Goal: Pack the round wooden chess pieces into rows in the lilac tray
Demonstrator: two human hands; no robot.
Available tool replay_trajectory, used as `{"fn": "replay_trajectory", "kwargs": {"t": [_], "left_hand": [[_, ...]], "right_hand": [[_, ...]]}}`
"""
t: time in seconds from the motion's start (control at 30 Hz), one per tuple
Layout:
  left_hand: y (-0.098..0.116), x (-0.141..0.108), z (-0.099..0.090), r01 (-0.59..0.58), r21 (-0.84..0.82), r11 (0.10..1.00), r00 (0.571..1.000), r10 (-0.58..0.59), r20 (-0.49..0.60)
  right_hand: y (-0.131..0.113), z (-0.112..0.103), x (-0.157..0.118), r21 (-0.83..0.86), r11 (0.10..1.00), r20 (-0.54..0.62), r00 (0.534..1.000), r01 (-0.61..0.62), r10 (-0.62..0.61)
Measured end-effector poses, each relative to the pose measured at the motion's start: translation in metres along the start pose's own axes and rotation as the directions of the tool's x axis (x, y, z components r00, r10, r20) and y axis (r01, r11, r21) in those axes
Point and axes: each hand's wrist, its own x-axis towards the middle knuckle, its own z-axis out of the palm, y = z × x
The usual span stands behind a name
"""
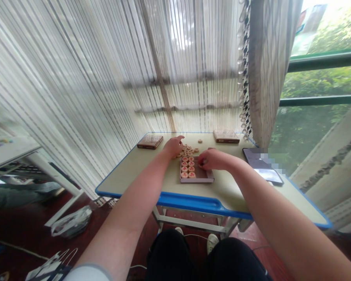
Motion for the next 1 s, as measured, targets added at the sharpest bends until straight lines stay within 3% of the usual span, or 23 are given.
{"fn": "replay_trajectory", "kwargs": {"t": [0.47, 0.57, 0.67, 0.73, 0.9, 1.0], "left_hand": [[-0.003, 0.004, 0.007, -0.023, 0.046, 0.999, 1.0, 0.023, -0.001], [0.0, 0.003, 0.0, 0.124, 0.109, 0.986, 0.992, -0.126, 0.015], [0.003, 0.002, -0.012, 0.371, 0.21, 0.905, 0.91, -0.399, 0.114], [0.004, 0.001, -0.018, 0.439, 0.244, 0.865, 0.853, -0.486, 0.19], [0.004, 0.001, -0.02, 0.469, 0.174, 0.866, 0.816, -0.5, 0.289], [0.005, 0.0, -0.019, 0.519, 0.099, 0.849, 0.773, -0.515, 0.37]], "right_hand": [[0.009, 0.003, 0.003, -0.107, 0.994, -0.054, 0.998, -0.037, 0.031], [0.008, 0.001, 0.003, -0.098, 0.994, -0.058, 0.997, -0.047, 0.041], [0.008, 0.0, 0.003, -0.093, 0.995, -0.036, 0.999, -0.044, 0.04], [0.008, -0.001, 0.003, -0.089, 0.995, -0.03, 0.999, -0.041, 0.039], [0.009, 0.001, 0.004, -0.077, 0.996, -0.035, 0.999, -0.042, 0.04], [0.011, 0.001, 0.004, -0.053, 0.998, -0.058, 0.997, -0.046, 0.043]]}}
